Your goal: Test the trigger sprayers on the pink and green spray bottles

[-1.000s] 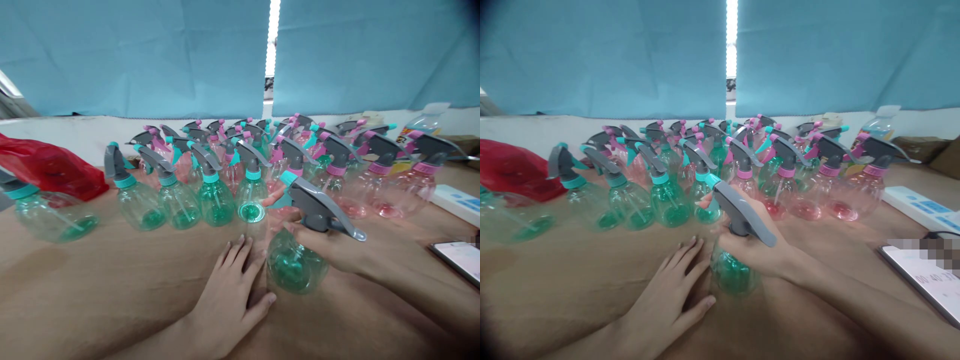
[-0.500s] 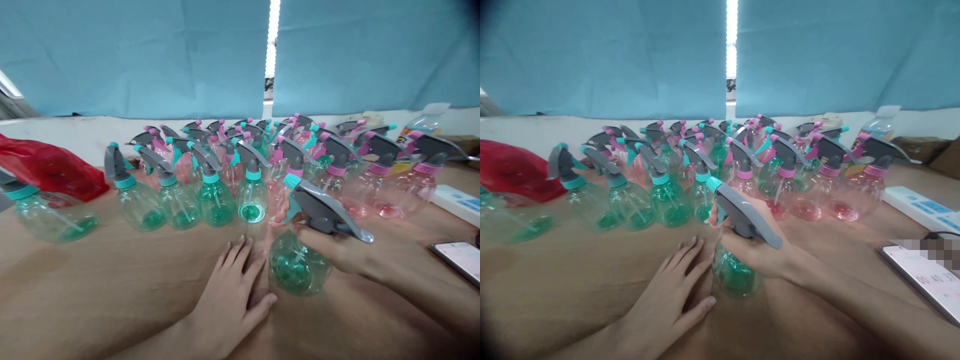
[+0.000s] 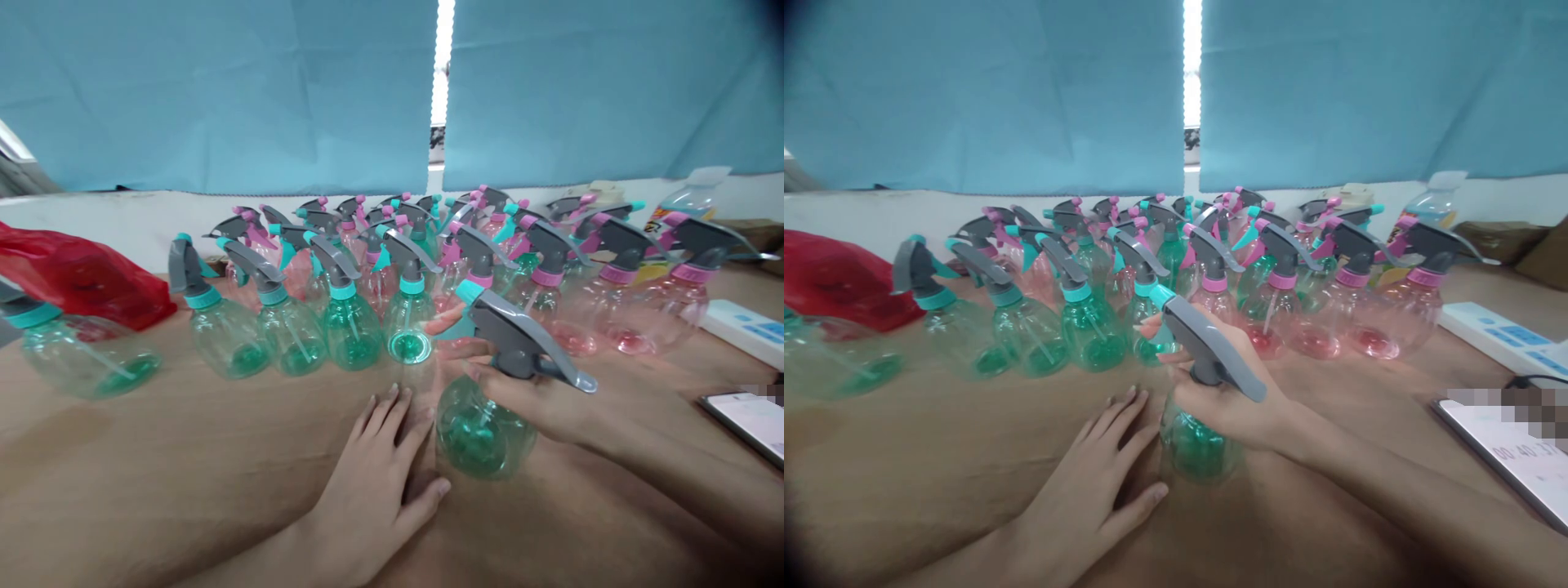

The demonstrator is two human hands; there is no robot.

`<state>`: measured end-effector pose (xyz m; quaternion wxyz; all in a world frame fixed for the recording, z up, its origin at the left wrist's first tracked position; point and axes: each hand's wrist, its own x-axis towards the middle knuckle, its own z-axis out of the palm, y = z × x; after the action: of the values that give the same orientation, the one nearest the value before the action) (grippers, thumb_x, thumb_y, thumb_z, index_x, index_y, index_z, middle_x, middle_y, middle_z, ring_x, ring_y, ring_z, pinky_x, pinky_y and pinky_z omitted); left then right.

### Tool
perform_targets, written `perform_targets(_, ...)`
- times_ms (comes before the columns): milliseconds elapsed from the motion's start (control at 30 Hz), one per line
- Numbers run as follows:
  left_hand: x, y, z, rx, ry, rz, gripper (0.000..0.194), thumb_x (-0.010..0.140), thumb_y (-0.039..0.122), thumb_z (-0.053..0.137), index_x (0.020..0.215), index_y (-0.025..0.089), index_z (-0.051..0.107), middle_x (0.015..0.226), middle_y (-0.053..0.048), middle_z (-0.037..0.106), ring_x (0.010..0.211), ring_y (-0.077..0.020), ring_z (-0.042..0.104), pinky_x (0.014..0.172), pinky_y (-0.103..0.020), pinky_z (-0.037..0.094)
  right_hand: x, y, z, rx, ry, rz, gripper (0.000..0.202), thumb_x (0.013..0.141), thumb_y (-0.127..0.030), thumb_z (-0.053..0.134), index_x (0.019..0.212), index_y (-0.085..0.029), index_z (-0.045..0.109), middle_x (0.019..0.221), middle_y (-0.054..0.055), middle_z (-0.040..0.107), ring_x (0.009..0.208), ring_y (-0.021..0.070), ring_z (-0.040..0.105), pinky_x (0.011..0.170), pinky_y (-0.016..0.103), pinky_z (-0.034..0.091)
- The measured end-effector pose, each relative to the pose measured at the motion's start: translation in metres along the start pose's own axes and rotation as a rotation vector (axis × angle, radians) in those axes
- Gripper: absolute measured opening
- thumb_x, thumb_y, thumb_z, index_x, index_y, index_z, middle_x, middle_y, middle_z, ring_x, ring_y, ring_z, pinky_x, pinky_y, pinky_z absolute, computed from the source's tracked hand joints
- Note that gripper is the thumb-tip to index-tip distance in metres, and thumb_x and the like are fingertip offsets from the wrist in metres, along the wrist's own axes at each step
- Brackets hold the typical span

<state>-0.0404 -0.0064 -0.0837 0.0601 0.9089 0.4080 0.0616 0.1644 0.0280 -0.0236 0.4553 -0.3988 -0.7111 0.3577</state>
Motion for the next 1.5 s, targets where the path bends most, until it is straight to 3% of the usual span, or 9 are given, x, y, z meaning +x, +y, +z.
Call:
perform_targets(100,0.0010,0.0005,-0.0009,-0.003,-0.005,-0.004,0.058,0.093,0.051,0.048,0.140,0.018,0.041,0.150,-0.014,0.031,0.137,-0.0341,0.026,0.106,-0.054,0.031,0.0012,0.0016,0.0018,-0.015,0.026,-0.037,0.047,0.075,-0.016,0.054,0.120,-0.031,0.057,0.087,0.000,0.071,0.058,0.0162,0.065,0.065,0.035,0.059)
perform_targets(233,0.0015,0.0006,-0.0010,0.005,-0.026,-0.008,0.058,0.093,0.050,0.049,0.139,0.017,0.042,0.151,-0.015,0.030,0.138,-0.0342,0.025,0.106,-0.055,0.031,0.0016,0.0047,0.0016,-0.028,0.024,-0.037,0.047,0.078,-0.013,0.054,0.122,-0.029,0.057,0.096,0.002,0.071,0.070,0.0178,0.069,0.069,0.032,0.058)
perform_targets(433,0.0004,0.0002,0.0000,-0.003,-0.001,-0.001,0.058,0.093,0.050,0.049,0.141,0.018,0.039,0.151,-0.014,0.029,0.138,-0.0336,0.025,0.106,-0.054,0.031,0.0026,0.0037,0.0021,0.024,-0.009,-0.024,0.052,0.079,-0.011,0.054,0.128,-0.027,0.051,0.126,0.005,0.062,0.077,0.0151,0.069,0.078,0.033,0.056)
perform_targets(600,-0.0001,0.0002,0.0002,0.004,0.004,-0.003,0.058,0.093,0.049,0.049,0.141,0.019,0.039,0.151,-0.014,0.031,0.138,-0.0339,0.026,0.105,-0.055,0.032,0.0029,0.0045,0.0031,0.005,0.000,-0.051,0.051,0.080,-0.012,0.054,0.128,-0.027,0.050,0.127,0.005,0.061,0.090,0.0168,0.068,0.081,0.031,0.056)
perform_targets(767,-0.0001,-0.0002,0.0005,0.010,-0.011,0.000,0.058,0.093,0.050,0.048,0.141,0.018,0.040,0.151,-0.015,0.030,0.138,-0.0338,0.024,0.106,-0.055,0.031,0.0032,0.0060,0.0033,0.004,-0.005,-0.050,0.050,0.081,-0.013,0.054,0.128,-0.027,0.050,0.127,0.005,0.061,0.077,0.0140,0.069,0.078,0.032,0.057)
perform_targets(1233,0.0003,0.0002,0.0001,0.013,-0.001,-0.003,0.058,0.093,0.050,0.048,0.140,0.018,0.041,0.150,-0.014,0.031,0.138,-0.0342,0.026,0.105,-0.054,0.032,0.0040,0.0052,0.0019,-0.027,0.008,-0.046,0.050,0.074,-0.009,0.054,0.120,-0.028,0.057,0.122,0.004,0.063,0.071,0.0148,0.067,0.068,0.030,0.057)
perform_targets(1500,0.0011,0.0002,-0.0002,0.007,-0.012,-0.008,0.058,0.093,0.050,0.049,0.140,0.018,0.041,0.151,-0.014,0.031,0.138,-0.0335,0.025,0.106,-0.054,0.031,0.0007,0.0080,0.0013,-0.073,0.026,-0.081,0.044,0.073,-0.013,0.051,0.113,-0.029,0.060,0.094,0.002,0.071,0.068,0.0188,0.067,0.058,0.031,0.055)
